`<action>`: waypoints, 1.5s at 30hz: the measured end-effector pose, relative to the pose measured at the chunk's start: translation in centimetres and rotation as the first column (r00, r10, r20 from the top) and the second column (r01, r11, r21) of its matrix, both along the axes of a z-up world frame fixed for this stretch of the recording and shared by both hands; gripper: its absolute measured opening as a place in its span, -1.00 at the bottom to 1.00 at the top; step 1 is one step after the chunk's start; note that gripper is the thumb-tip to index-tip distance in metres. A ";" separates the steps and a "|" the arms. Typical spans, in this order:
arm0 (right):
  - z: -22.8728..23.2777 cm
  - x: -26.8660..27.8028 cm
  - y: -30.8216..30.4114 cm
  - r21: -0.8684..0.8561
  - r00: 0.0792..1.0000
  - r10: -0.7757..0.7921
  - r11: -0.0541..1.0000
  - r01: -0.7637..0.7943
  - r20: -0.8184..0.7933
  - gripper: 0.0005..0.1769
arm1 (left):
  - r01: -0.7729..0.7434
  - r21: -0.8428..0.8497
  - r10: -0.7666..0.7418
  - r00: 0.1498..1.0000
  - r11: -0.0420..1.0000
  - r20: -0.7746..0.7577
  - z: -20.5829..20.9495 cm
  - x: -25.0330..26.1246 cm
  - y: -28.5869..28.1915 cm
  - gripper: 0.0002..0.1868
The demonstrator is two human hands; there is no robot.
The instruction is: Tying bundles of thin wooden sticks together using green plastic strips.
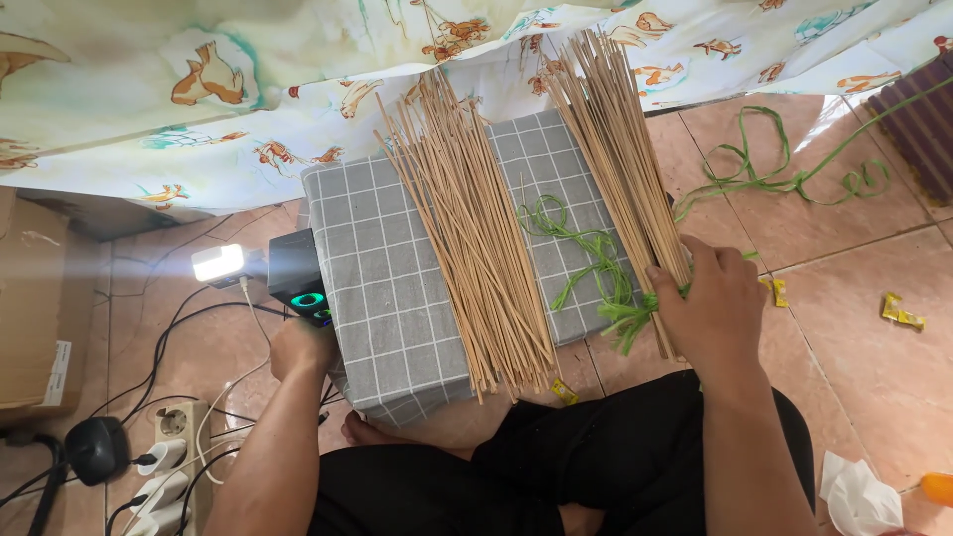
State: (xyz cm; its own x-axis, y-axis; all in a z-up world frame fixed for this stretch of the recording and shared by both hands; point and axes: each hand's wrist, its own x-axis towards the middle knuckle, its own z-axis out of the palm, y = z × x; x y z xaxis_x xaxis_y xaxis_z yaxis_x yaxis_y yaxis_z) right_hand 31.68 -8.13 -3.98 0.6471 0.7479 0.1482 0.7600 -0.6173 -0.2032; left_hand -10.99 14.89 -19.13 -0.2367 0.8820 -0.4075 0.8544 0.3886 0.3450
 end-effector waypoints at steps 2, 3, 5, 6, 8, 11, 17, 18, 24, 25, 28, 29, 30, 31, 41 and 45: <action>0.2 -0.4 0.1 0.019 0.999 -0.011 1.000 0.010 0.042 -0.30 | 0.017 0.001 -0.017 1.000 1.000 -0.012 0.9 0.4 -0.2 -0.55; -0.1 -0.6 0.0 0.020 0.999 -0.010 1.000 0.009 0.043 -0.30 | 0.016 0.002 -0.016 1.000 1.000 -0.011 0.9 0.5 -0.3 -0.55; -0.9 -0.8 -0.2 0.234 0.946 0.080 0.959 -0.159 0.315 -0.41 | 0.009 0.023 -0.010 1.000 1.000 0.018 1.0 0.5 -0.4 -0.53; -0.1 -2.0 0.1 0.234 0.945 0.082 0.959 -0.161 0.316 -0.41 | 0.007 0.023 -0.007 1.000 1.000 0.019 1.5 0.7 -0.6 -0.53; 1.7 -4.3 0.9 0.299 0.907 0.219 0.894 -0.335 0.360 -0.63 | 0.020 -0.027 -0.020 1.000 0.999 -0.005 2.6 1.0 -0.6 -0.50; 6.5 -9.3 1.7 -0.227 0.966 0.152 0.953 -0.199 -0.210 -0.26 | 0.020 -0.045 -0.021 1.000 0.999 -0.012 3.3 1.5 -0.6 -0.49; 6.6 -13.0 3.5 -0.543 0.890 0.128 0.752 -0.374 -0.437 0.16 | 0.021 -0.064 -0.024 0.999 0.998 -0.036 1.1 0.7 0.0 -0.48; 6.6 -13.2 3.5 -0.544 0.889 0.127 0.750 -0.377 -0.441 0.16 | 0.020 -0.067 -0.023 0.999 0.998 -0.040 1.3 0.7 0.0 -0.48; 6.0 -14.2 3.9 -0.474 0.856 0.089 0.801 -0.366 -0.510 0.24 | 0.038 -0.061 -0.040 0.999 0.997 -0.024 1.5 0.9 0.1 -0.47; 6.3 -14.4 3.9 -0.486 0.859 0.079 0.797 -0.359 -0.505 0.26 | 0.038 -0.061 -0.040 0.999 0.997 -0.035 1.4 1.0 0.1 -0.48; 7.0 -15.2 4.3 -0.508 0.865 0.090 0.778 -0.370 -0.493 0.30 | 0.027 -0.055 -0.029 0.999 0.998 -0.030 1.8 1.0 -0.2 -0.48; 7.2 -15.5 4.4 -0.518 0.869 0.104 0.766 -0.380 -0.484 0.31 | 0.024 -0.050 -0.024 1.000 0.998 -0.013 2.1 1.1 -0.3 -0.48; 7.2 -15.7 4.6 -0.518 0.870 0.105 0.766 -0.380 -0.482 0.31 | 0.023 -0.049 -0.023 1.000 0.999 -0.011 2.0 1.1 -0.3 -0.48; 7.2 -16.0 4.7 -0.512 0.866 0.125 0.761 -0.397 -0.485 0.32 | 0.024 -0.059 -0.025 1.000 0.998 -0.016 1.8 1.1 -0.3 -0.48; 5.6 -16.5 4.8 -0.513 0.872 0.248 0.728 -0.455 -0.421 0.36 | 0.051 -0.064 -0.052 0.998 0.997 -0.020 3.3 1.5 -0.5 -0.48; 4.7 -16.2 4.4 -0.496 0.857 0.284 0.719 -0.486 -0.429 0.21 | 0.046 -0.057 -0.046 0.999 0.997 -0.005 2.0 1.0 -0.1 -0.48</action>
State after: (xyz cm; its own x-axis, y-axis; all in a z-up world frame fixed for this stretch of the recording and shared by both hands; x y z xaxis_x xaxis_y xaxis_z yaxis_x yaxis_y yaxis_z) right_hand 15.45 -3.74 0.67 0.2159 0.8158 -0.5366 0.9178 -0.3570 -0.1735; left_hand -10.03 14.83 -17.18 -0.1991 0.8673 -0.4562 0.8741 0.3676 0.3174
